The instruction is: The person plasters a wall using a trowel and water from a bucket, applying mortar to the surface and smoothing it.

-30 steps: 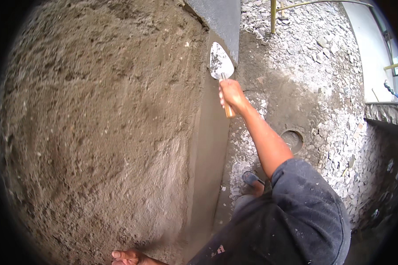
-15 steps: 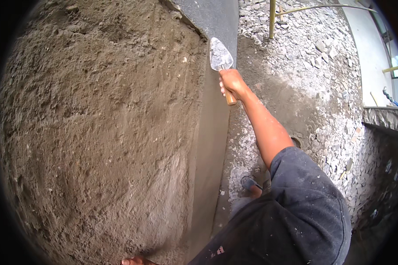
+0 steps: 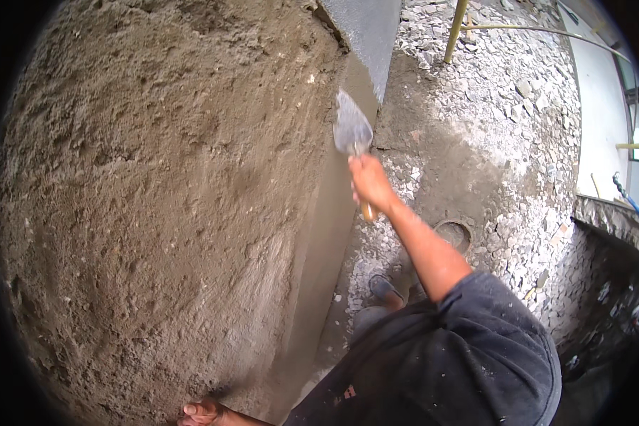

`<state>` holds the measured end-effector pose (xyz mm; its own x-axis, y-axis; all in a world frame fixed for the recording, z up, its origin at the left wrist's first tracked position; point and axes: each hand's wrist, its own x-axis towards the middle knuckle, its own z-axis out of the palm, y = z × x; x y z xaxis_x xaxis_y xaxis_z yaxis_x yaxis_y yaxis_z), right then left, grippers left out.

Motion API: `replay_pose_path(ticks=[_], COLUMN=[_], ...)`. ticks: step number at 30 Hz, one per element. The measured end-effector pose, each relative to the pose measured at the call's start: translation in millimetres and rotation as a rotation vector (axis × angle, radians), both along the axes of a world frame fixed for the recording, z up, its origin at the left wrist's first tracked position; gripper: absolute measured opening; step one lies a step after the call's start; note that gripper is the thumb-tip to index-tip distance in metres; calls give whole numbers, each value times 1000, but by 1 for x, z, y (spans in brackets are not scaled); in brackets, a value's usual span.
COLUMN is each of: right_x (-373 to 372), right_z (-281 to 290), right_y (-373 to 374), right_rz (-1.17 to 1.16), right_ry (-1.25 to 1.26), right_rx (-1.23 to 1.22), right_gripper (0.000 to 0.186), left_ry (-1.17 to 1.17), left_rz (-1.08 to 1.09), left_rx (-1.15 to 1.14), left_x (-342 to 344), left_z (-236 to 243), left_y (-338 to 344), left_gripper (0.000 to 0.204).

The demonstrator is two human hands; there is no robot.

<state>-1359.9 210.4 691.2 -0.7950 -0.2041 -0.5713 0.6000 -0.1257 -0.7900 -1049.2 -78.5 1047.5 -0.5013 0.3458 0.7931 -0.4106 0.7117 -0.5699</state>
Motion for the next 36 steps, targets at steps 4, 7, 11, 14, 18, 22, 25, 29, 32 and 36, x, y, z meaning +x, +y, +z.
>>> replay_pose_path(ticks=[4,7,11,14,18,22,25,29,32,36], right_x=[72,46,-19,12,123,160,126,157,192,179], right_z=[27,13,5,11,1,13,17,12,14,20], right_y=[5,25,33,16,3,18,20,-14,-2,-9], right_rz=[151,55,87,175,293,464,311,297,450,267], right_ry=[-90,25,139,46,199,127,168,106,235,115], right_rx=[53,166,231,191,308,276,314,292,308,242], right_gripper=[32,35,36,37,38,39,39,42,42,40], left_ry=[14,-15,-72,-71,-36,-62,-40,-17,-53,-51], left_rz=[36,-43,-92,-125,-219,-205,-252,-280,-330,-321], left_rx=[26,-28,-34,-25,-29,-40,-26,-71,-52,-14], left_x=[2,10,7,12,5,17,17,18,24,24], left_z=[2,4,10,9,6,15,11,11,8,8], left_y=[3,-5,-8,-13,-19,-17,-18,-19,-20,-9], left_gripper=[80,70,70,71,76,75,74,73,74,73])
